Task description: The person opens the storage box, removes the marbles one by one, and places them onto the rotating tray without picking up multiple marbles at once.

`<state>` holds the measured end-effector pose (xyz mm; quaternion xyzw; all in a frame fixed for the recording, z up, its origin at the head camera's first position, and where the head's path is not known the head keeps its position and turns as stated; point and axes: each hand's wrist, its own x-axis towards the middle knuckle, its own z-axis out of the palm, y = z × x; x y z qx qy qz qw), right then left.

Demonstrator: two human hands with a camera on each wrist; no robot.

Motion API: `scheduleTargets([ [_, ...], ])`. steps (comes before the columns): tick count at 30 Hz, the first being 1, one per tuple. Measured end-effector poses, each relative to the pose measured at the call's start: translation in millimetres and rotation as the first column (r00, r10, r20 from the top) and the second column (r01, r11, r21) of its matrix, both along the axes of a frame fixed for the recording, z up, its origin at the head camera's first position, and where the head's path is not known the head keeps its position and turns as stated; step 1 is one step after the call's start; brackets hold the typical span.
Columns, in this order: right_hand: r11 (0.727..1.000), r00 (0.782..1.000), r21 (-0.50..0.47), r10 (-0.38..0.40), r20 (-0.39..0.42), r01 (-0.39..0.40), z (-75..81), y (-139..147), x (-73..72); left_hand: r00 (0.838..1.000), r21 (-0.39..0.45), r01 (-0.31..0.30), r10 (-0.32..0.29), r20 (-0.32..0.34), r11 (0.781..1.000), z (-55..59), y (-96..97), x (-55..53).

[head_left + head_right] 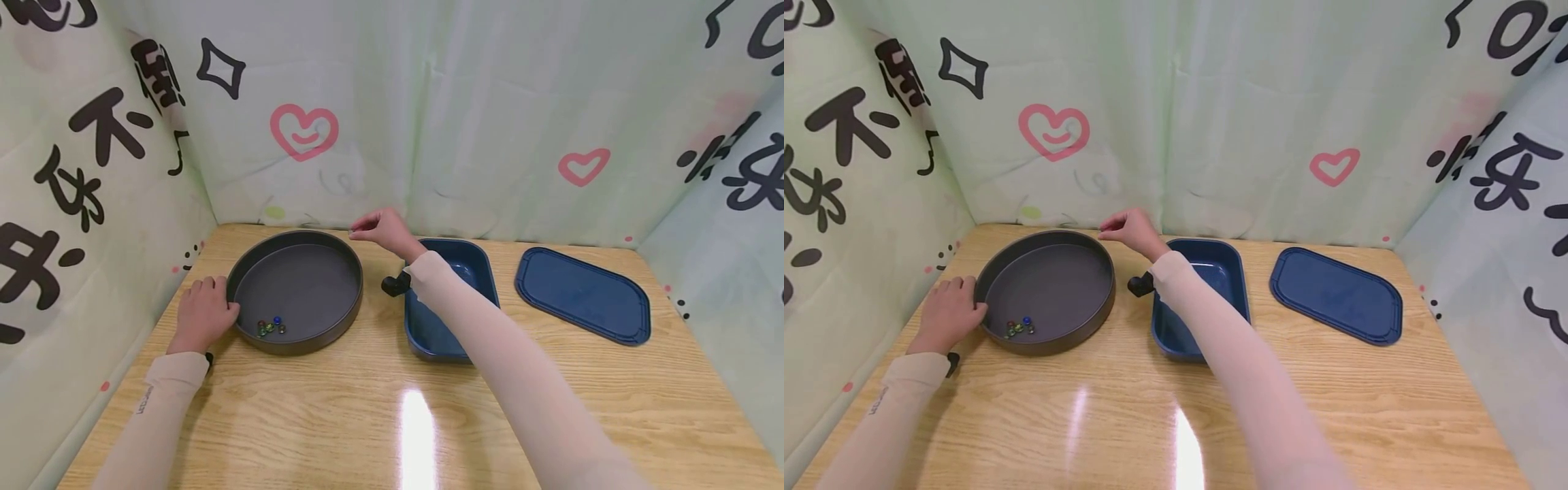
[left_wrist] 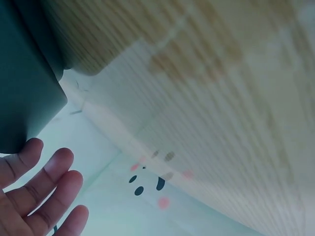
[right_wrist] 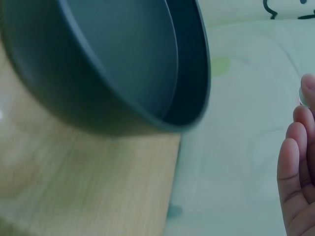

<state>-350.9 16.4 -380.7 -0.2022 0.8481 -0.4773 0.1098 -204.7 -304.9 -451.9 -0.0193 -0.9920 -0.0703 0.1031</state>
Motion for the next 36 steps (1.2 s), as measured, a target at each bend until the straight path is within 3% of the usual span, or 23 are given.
scheduleTargets([
  [6, 0.999, 0.999, -0.013, 0.041, 0.012, -0.040, -8.1, -29, 1.2, 1.000, 0.012, 0.003, -0.003, 0.023, 1.000, 0.4, -0.5, -0.1],
  [18, 0.982, 0.988, 0.116, 0.152, -0.028, -0.147, -42.2, -68, 9.7, 1.000, 0.031, 0.005, -0.005, 0.016, 1.000, -3.5, -2.0, -0.4],
  [29, 0.979, 0.987, 0.124, 0.163, -0.002, -0.161, -45.1, -84, 12.1, 1.000, 0.039, 0.005, -0.005, 0.003, 0.999, -3.3, -2.5, -1.1],
  [36, 0.974, 0.985, 0.150, 0.170, 0.013, -0.170, -55.6, -92, 8.3, 1.000, 0.046, -0.002, 0.002, 0.004, 0.999, -4.7, -3.7, -0.7],
])
